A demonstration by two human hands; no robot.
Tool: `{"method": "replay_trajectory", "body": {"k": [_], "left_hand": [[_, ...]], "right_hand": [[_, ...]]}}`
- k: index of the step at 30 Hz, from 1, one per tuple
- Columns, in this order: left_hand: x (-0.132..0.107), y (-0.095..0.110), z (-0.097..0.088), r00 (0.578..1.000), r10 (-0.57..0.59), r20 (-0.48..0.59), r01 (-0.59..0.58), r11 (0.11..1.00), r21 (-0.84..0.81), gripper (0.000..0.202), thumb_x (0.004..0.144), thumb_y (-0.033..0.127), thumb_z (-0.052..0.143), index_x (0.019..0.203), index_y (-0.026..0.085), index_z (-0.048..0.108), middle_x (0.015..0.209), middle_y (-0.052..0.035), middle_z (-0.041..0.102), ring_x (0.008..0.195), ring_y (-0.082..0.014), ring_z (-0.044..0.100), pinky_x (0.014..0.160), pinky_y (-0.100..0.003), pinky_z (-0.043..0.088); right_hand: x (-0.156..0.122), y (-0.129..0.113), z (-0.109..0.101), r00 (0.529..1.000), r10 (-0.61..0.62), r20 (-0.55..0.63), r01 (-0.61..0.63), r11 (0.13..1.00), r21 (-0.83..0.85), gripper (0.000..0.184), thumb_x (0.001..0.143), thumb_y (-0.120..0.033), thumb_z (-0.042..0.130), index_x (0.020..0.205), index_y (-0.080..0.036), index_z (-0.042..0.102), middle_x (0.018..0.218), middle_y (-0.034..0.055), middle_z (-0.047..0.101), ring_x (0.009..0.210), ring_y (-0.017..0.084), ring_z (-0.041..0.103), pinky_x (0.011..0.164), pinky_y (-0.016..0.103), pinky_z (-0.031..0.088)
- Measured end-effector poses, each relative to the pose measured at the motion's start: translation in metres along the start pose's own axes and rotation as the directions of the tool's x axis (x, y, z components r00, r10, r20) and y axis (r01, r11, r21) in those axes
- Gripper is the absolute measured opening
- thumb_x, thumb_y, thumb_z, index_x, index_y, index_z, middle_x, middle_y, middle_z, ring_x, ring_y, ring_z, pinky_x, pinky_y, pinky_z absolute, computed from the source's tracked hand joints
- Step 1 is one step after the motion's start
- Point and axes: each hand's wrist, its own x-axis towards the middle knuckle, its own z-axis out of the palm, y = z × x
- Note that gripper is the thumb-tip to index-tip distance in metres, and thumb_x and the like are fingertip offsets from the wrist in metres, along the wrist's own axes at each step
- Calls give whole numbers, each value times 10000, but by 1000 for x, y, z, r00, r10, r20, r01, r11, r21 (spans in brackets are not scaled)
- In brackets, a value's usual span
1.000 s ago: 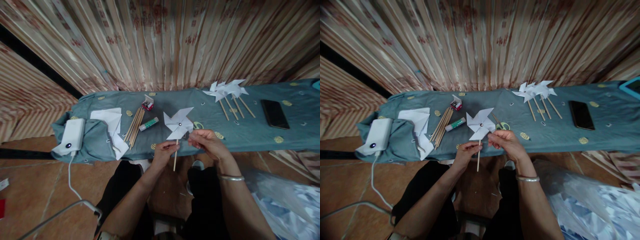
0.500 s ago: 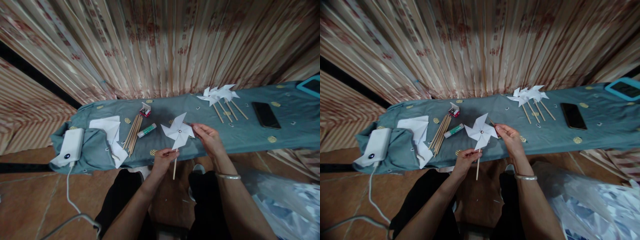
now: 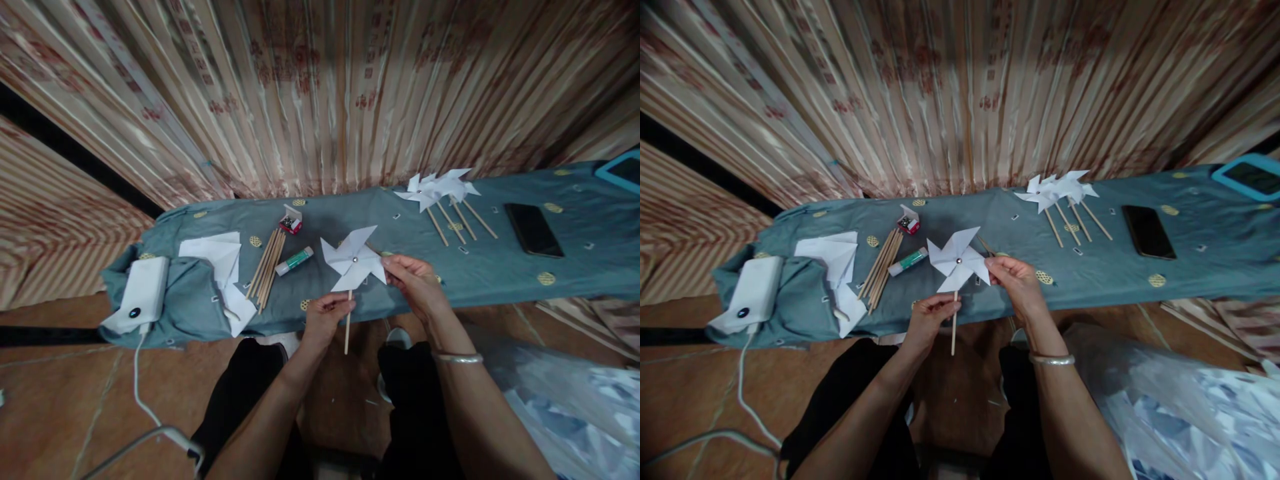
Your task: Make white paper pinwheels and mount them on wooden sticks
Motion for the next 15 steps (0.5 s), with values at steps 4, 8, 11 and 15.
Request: {"method": "replay_trajectory", "body": {"k": [4, 8, 11, 15], "left_hand": [[1, 0, 0, 1000, 1, -25, -1, 1000, -12, 298, 423, 344, 885, 642, 181, 765, 649, -45, 726, 542, -109, 555, 587, -255, 467], [2, 0, -1, 999, 7, -34, -7, 1000, -15, 293, 440, 346, 879, 652, 177, 766, 644, -40, 718, 530, -94, 527, 570, -242, 444], [2, 2, -1, 999, 13, -38, -14, 1000, -14, 299, 442, 351, 878, 655, 174, 766, 621, -36, 706, 522, -92, 509, 554, -238, 429], [2, 4, -1, 999, 19, -45, -20, 1000, -19, 279, 447, 339, 871, 648, 176, 766, 595, -24, 689, 512, -82, 485, 548, -229, 412]], "right_hand": [[-2, 1, 1, 999, 29, 38, -28, 999, -39, 367, 484, -505, 866, 621, -194, 727, 551, -15, 633, 527, 83, 506, 536, 217, 382], [-5, 2, 4, 997, 49, 58, -45, 997, -68, 380, 477, -515, 862, 626, -191, 730, 558, -9, 640, 537, 90, 519, 541, 222, 392], [-6, 4, 6, 996, 41, 79, -34, 996, -84, 367, 497, -516, 854, 625, -196, 729, 569, -5, 650, 537, 95, 524, 537, 227, 402], [-7, 8, 6, 991, 22, 134, -8, 995, -101, 312, 573, -489, 829, 636, -202, 727, 614, 8, 679, 551, 97, 533, 548, 233, 415]]}}
